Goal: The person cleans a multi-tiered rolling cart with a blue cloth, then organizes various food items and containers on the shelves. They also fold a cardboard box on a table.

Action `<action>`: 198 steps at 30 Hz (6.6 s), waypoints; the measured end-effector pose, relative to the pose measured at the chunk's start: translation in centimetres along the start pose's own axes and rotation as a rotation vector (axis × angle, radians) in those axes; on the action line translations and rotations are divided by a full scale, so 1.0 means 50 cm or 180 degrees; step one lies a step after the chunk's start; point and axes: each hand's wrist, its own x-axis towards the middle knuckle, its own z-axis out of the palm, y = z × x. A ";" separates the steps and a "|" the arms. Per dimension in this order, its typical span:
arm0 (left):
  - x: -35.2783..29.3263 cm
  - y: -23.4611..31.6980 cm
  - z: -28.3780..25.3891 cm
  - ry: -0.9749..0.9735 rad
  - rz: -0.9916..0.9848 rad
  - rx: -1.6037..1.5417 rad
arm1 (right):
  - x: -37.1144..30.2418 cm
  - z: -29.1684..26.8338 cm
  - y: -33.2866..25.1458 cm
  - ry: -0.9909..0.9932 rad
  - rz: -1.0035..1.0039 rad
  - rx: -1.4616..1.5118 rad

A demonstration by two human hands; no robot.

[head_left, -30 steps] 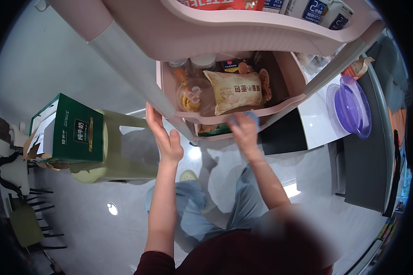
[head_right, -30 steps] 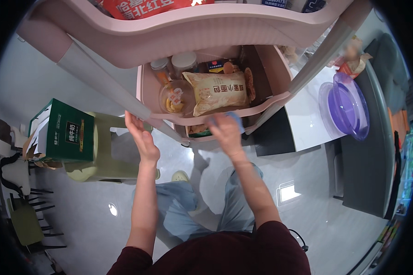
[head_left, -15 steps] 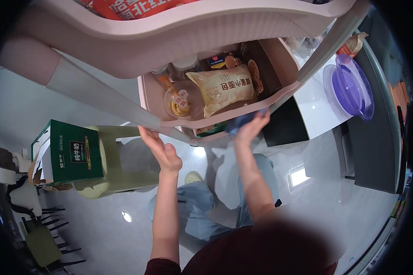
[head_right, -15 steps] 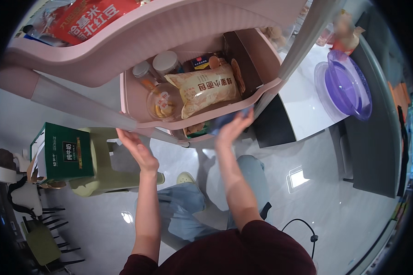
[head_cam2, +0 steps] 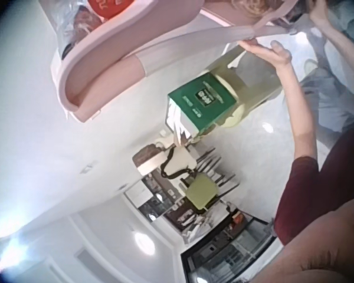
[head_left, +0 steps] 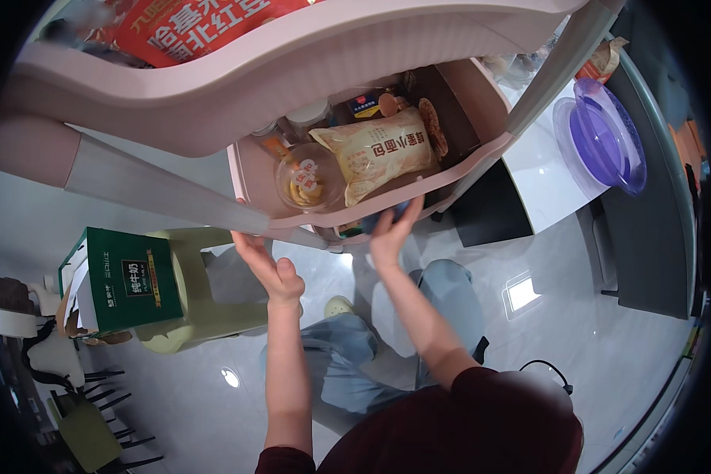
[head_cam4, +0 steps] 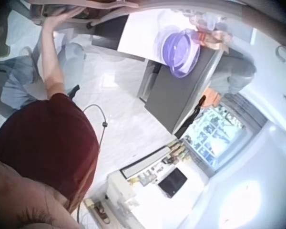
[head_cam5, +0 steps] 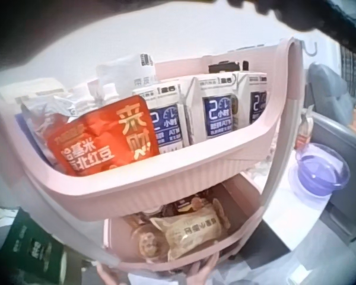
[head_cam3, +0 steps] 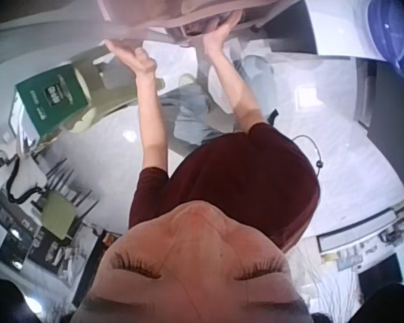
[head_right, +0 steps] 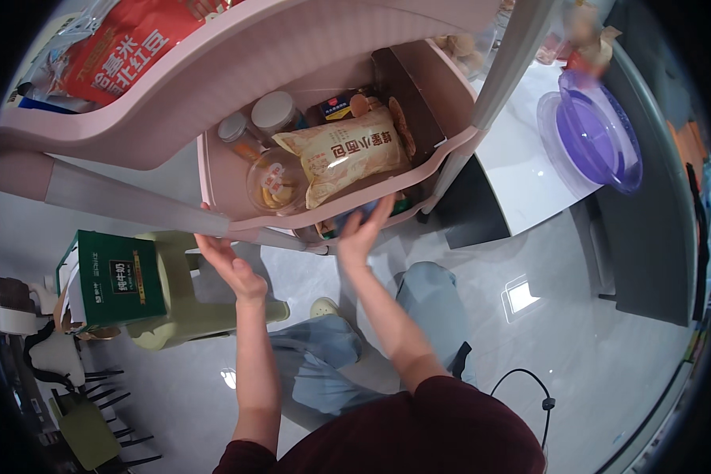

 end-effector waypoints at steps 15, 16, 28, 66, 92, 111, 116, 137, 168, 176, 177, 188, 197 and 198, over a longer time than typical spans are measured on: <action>0.012 0.015 0.083 0.0814 0.0001 -0.0015 | 0.338 -0.188 -0.123 0.0411 -0.1483 -0.0638; 0.014 0.018 0.089 0.0857 -0.0032 -0.0056 | 0.335 -0.187 -0.069 0.0534 -0.1554 -0.0766; 0.019 0.017 0.098 0.1078 -0.0193 -0.0154 | 0.276 -0.196 0.039 0.0214 -0.2091 -0.1400; -0.095 -0.075 -0.009 -0.1225 -0.2116 0.1336 | -0.197 -0.079 0.385 -0.2494 0.0959 -0.1264; -0.061 -0.070 -0.027 -0.1405 -0.2170 0.1388 | -0.211 0.048 0.088 -0.1765 0.3267 0.0850; 0.013 0.013 -0.141 -0.1087 -0.1270 0.0313 | -0.175 0.072 -0.119 -0.2023 0.0405 0.0494; 0.017 0.011 -0.143 -0.0593 -0.1054 0.0101 | -0.217 0.073 0.009 -0.2017 0.0832 -0.0105; -0.022 0.027 -0.096 -0.0437 -0.1591 0.0733 | -0.206 0.045 0.163 -0.2420 -0.0799 -0.1799; -0.049 0.075 0.001 -0.2440 -0.2338 0.1577 | 0.116 -0.279 0.334 -0.3194 -0.2921 -0.4512; -0.056 0.064 0.075 -0.2767 -0.1945 0.1539 | 0.146 -0.322 -0.024 -0.2298 -0.1589 -0.2513; -0.060 0.061 0.085 -0.2782 -0.1861 0.1484 | 0.155 -0.340 -0.080 -0.2224 -0.1375 -0.2186; -0.079 0.068 0.137 -0.2330 -0.1034 0.1049 | 0.411 -0.503 -0.334 -0.0979 -0.1691 -0.2183; -0.056 0.143 0.126 -0.1542 -0.0350 0.0639 | 0.289 -0.280 -0.373 -0.2758 -0.2519 -0.1517; -0.056 0.146 0.128 -0.1465 -0.0357 0.0585 | 0.286 -0.238 -0.359 -0.2909 -0.2551 -0.1642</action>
